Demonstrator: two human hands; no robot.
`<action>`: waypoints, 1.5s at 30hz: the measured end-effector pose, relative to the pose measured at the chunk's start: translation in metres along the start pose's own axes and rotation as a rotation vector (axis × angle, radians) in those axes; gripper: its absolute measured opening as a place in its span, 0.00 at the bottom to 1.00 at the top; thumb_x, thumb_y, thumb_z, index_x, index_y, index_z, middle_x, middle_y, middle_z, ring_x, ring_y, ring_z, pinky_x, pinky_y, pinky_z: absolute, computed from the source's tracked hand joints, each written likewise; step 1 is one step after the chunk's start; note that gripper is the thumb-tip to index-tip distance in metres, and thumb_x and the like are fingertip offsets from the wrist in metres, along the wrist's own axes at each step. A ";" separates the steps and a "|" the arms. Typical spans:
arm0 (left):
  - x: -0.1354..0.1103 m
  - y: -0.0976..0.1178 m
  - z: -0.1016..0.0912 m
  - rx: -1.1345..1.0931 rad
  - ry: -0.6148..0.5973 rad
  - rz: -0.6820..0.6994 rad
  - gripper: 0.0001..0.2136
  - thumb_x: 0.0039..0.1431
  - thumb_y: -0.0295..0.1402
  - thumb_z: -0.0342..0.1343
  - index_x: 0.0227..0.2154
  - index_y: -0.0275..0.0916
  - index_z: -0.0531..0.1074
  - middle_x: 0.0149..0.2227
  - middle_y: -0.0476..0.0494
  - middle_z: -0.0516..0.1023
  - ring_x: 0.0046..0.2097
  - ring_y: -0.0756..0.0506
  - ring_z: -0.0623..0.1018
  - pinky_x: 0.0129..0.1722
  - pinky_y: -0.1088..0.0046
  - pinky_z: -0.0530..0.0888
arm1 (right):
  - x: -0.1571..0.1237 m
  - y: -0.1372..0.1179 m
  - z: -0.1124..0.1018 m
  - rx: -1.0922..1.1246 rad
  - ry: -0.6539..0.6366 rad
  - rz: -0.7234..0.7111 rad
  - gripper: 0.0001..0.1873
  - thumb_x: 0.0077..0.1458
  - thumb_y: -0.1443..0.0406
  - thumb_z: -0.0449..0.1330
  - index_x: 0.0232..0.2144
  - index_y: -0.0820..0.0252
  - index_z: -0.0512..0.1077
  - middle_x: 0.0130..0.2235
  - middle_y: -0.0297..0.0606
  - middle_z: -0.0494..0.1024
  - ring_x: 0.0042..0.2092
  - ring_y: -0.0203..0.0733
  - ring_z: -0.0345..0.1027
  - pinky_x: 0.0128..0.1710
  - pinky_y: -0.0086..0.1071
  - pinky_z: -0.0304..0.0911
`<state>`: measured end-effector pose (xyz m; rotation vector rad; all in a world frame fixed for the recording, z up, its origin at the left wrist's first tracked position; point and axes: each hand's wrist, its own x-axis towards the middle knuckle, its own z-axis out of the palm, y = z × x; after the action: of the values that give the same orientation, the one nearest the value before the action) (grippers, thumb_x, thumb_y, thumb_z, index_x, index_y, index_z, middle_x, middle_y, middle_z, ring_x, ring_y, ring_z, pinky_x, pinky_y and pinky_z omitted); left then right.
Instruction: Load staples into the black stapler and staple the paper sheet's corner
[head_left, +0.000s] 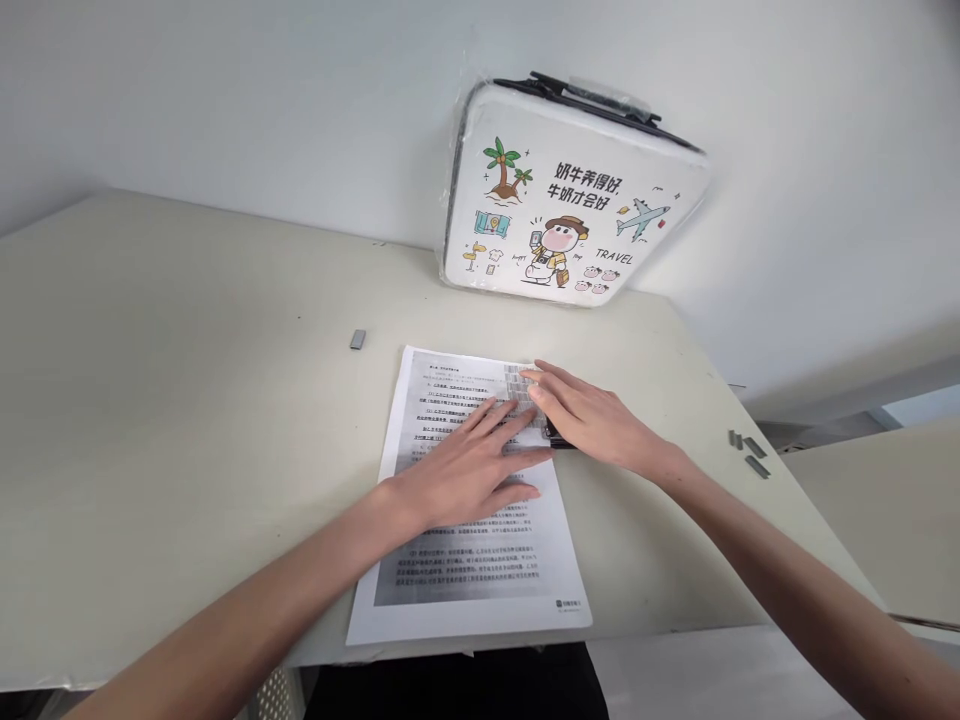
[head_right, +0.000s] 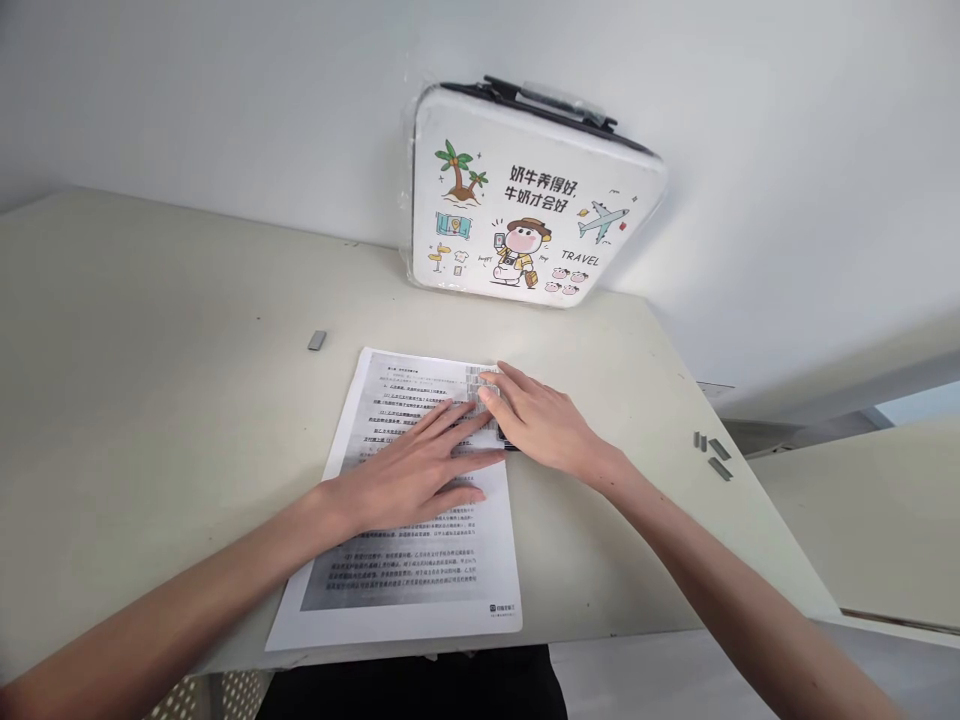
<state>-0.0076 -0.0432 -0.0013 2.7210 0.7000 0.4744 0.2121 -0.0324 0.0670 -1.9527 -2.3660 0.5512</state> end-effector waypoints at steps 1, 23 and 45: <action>0.000 0.000 0.000 0.000 0.005 0.000 0.24 0.76 0.50 0.49 0.68 0.50 0.68 0.78 0.43 0.53 0.78 0.32 0.51 0.76 0.45 0.49 | 0.001 0.000 0.000 -0.010 0.000 0.001 0.34 0.74 0.44 0.34 0.70 0.42 0.62 0.76 0.31 0.56 0.75 0.53 0.53 0.71 0.57 0.58; -0.002 0.000 0.006 -0.010 -0.001 -0.016 0.23 0.77 0.49 0.47 0.68 0.51 0.68 0.77 0.43 0.54 0.78 0.32 0.50 0.75 0.44 0.49 | 0.000 0.006 -0.005 0.115 -0.006 0.002 0.32 0.73 0.42 0.35 0.70 0.37 0.60 0.74 0.27 0.61 0.73 0.54 0.59 0.71 0.57 0.59; 0.000 0.002 0.004 0.002 -0.023 -0.019 0.23 0.76 0.48 0.49 0.68 0.48 0.69 0.77 0.40 0.55 0.78 0.30 0.50 0.75 0.44 0.50 | 0.001 0.012 -0.001 0.086 -0.010 -0.014 0.32 0.73 0.42 0.35 0.70 0.35 0.60 0.75 0.25 0.60 0.72 0.54 0.60 0.70 0.56 0.60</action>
<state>-0.0054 -0.0454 -0.0038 2.7149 0.7208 0.4378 0.2235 -0.0292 0.0643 -1.9009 -2.3192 0.6520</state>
